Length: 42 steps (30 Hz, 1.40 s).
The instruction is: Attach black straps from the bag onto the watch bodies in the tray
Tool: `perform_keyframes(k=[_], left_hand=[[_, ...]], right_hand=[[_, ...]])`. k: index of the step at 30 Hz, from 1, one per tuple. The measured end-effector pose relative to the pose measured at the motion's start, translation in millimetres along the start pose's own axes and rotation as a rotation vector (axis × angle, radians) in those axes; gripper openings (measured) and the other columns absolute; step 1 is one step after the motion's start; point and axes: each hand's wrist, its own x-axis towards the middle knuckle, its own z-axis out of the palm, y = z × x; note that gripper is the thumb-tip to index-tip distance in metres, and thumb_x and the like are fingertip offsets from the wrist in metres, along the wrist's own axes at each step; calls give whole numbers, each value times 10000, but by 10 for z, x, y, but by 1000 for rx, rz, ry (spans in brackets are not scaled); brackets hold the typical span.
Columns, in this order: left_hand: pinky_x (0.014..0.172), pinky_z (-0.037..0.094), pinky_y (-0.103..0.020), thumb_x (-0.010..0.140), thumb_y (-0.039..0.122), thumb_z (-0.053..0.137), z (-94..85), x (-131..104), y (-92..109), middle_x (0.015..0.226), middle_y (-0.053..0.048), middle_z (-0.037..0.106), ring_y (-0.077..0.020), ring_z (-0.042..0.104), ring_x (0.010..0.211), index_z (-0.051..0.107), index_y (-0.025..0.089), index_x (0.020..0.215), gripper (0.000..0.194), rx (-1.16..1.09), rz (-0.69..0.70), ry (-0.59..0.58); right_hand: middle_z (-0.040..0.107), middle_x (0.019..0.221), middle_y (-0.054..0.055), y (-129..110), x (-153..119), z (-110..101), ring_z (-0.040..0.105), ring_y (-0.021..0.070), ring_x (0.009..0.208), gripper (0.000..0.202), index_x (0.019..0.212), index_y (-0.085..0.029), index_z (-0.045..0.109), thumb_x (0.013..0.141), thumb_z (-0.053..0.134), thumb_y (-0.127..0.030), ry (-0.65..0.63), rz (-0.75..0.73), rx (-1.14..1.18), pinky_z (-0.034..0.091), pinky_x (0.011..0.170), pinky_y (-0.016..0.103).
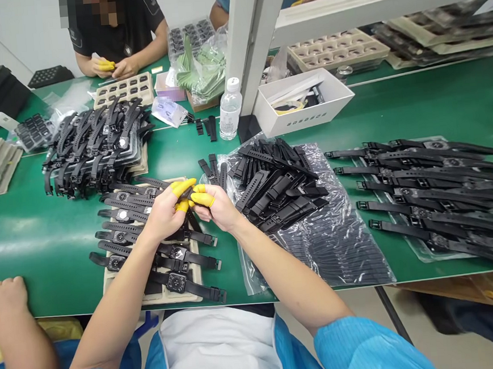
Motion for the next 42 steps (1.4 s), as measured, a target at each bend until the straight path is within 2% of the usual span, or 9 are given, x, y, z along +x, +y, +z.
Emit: perform_keyframes(k=[9, 16, 22, 27, 29, 31, 35, 38, 42], left_hand=[[1197, 492, -415, 937, 79, 431, 38, -7, -18, 1456, -128, 613, -257, 557, 1421, 544, 196, 1496, 582, 44, -5, 14], [1169, 502, -425, 1050, 207, 390, -22, 14, 48, 1397, -158, 583, -248, 576, 1342, 466, 160, 1538, 496, -40, 95, -11], [1170, 494, -467, 987, 232, 499, 31, 14, -3, 1320, -169, 600, -309, 558, 1334, 590, 139, 1402, 435, 128, 28, -43], [1171, 490, -445, 1036, 223, 393, 11, 12, 6, 1285, -150, 630, -264, 589, 1288, 584, 143, 1385, 406, 22, 32, -49], [1172, 493, -432, 1053, 257, 394, 13, 6, 13, 1325, -148, 622, -252, 589, 1298, 544, 154, 1431, 420, -44, 34, -53], [1179, 491, -441, 1048, 289, 437, 41, 3, 14, 1381, -156, 604, -263, 576, 1333, 478, 166, 1502, 473, -78, 36, -59], [1197, 475, -481, 1014, 181, 399, 70, 58, 15, 1436, -164, 596, -291, 546, 1397, 388, 180, 1576, 562, 3, -20, -27], [1160, 502, -460, 986, 119, 397, -135, 150, 51, 1415, -178, 620, -301, 579, 1366, 401, 142, 1573, 587, 161, -98, -15], [1058, 546, -387, 1000, 150, 502, -696, 209, 189, 1301, -152, 701, -271, 674, 1215, 586, 143, 1414, 422, 404, -143, -108]], right_hand=[[375, 434, -110, 9, 10, 9, 262, 63, 376, 348, 777, -218, 524, 822, 787, -441, -14, 37, 100, 206, 384, 197], [375, 444, -113, 7, 22, 17, 246, 56, 382, 361, 784, -221, 512, 810, 794, -444, 44, 33, 115, 204, 392, 193], [343, 438, -116, 42, 43, -11, 228, 54, 386, 371, 747, -227, 489, 803, 797, -425, 100, 85, 16, 177, 391, 195], [348, 435, -114, 58, 20, -16, 232, 58, 381, 408, 751, -225, 520, 771, 843, -474, 93, 99, 4, 183, 390, 205], [369, 444, -105, 65, 4, -34, 267, 68, 383, 418, 768, -226, 537, 784, 842, -511, 95, 57, -33, 221, 395, 216], [425, 466, -86, 83, -5, -79, 343, 89, 403, 425, 794, -230, 555, 805, 827, -556, 122, -54, -133, 290, 415, 234], [540, 543, -53, 160, 17, -240, 464, 126, 466, 414, 913, -237, 620, 827, 807, -597, 223, -279, -471, 381, 461, 266], [553, 573, -53, 206, 55, -331, 480, 134, 481, 398, 965, -238, 640, 861, 759, -603, 241, -301, -593, 397, 469, 274], [585, 636, -34, 180, 57, -294, 492, 137, 529, 403, 973, -219, 671, 872, 717, -606, 219, -352, -705, 395, 493, 270]])
